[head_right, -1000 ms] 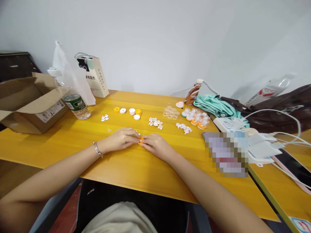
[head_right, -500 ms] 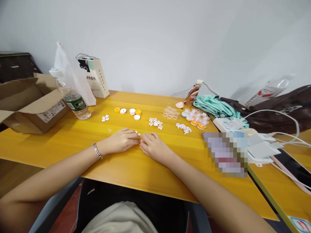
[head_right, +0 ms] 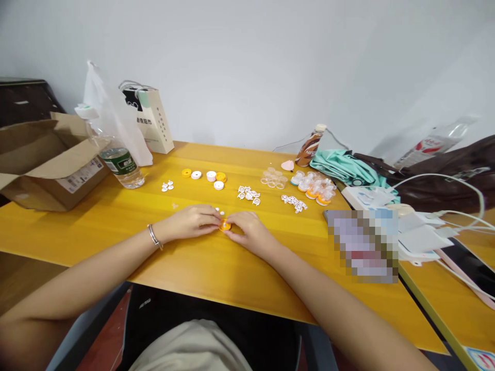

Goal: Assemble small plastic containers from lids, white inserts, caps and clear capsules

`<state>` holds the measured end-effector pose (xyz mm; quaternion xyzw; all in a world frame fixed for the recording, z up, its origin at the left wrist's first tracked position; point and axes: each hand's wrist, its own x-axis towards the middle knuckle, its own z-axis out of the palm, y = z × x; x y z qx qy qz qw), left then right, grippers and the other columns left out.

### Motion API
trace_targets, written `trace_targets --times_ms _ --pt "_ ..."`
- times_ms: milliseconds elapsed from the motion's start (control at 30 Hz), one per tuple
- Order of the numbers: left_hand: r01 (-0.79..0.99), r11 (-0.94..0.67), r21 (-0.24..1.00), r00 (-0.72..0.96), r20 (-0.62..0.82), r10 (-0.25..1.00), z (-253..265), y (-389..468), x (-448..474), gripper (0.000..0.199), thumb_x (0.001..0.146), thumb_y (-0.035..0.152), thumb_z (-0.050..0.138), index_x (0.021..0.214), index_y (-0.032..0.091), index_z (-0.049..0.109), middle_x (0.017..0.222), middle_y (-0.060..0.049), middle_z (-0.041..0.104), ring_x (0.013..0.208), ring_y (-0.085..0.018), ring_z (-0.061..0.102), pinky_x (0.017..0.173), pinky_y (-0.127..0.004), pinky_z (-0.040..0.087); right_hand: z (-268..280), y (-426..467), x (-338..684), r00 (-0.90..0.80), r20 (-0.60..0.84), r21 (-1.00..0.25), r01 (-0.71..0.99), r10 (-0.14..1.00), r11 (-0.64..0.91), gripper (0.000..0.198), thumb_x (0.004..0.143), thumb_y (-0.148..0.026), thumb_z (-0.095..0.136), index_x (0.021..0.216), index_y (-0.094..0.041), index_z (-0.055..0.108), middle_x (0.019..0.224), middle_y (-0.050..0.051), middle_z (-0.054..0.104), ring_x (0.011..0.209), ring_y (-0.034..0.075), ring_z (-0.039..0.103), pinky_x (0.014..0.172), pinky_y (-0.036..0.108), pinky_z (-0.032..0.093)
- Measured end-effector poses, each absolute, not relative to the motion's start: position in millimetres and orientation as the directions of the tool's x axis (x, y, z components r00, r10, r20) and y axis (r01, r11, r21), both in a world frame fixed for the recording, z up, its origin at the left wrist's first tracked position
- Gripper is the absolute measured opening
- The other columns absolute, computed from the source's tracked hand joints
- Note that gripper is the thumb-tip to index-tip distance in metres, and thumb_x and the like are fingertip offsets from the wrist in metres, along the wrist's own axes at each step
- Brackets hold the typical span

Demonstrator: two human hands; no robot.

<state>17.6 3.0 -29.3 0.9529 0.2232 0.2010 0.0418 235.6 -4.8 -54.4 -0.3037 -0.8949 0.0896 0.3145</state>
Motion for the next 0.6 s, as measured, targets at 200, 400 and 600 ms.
trace_targets --times_ms 200,400,600 --pt "0.388 -0.886 0.255 0.828 0.326 0.457 -30.1 3.7 18.3 0.022 0.086 0.021 0.044 0.097 0.017 0.062 0.099 -0.007 0.063 0.094 -0.014 0.058 0.085 -0.027 0.046 -53.5 -4.5 235.6 -0.613 0.487 -0.402 0.474 0.622 0.783 0.016 0.079 -0.026 0.055 0.094 -0.023 0.060 0.092 0.004 0.069 0.086 0.018 0.063 0.080 0.035 0.047" --pt "0.379 -0.865 0.328 0.830 0.292 0.475 -28.4 4.1 17.1 0.024 0.086 0.019 0.043 0.100 0.016 0.062 0.102 -0.007 0.063 0.092 -0.014 0.059 0.084 -0.026 0.046 -55.1 -3.5 236.8 -0.614 0.483 -0.407 0.474 0.625 0.781 0.016 0.079 -0.025 0.056 0.094 -0.023 0.062 0.092 0.003 0.070 0.084 0.018 0.064 0.078 0.034 0.047" --pt "0.357 -0.867 0.347 0.838 0.290 0.462 -27.3 4.1 15.5 0.025 0.087 0.021 0.042 0.103 0.016 0.061 0.103 -0.007 0.062 0.092 -0.014 0.058 0.085 -0.026 0.046 -57.5 -1.7 237.6 -0.629 0.500 -0.385 0.454 0.595 0.803 0.013 0.080 -0.025 0.056 0.091 -0.023 0.063 0.092 0.003 0.070 0.084 0.018 0.064 0.078 0.035 0.047"
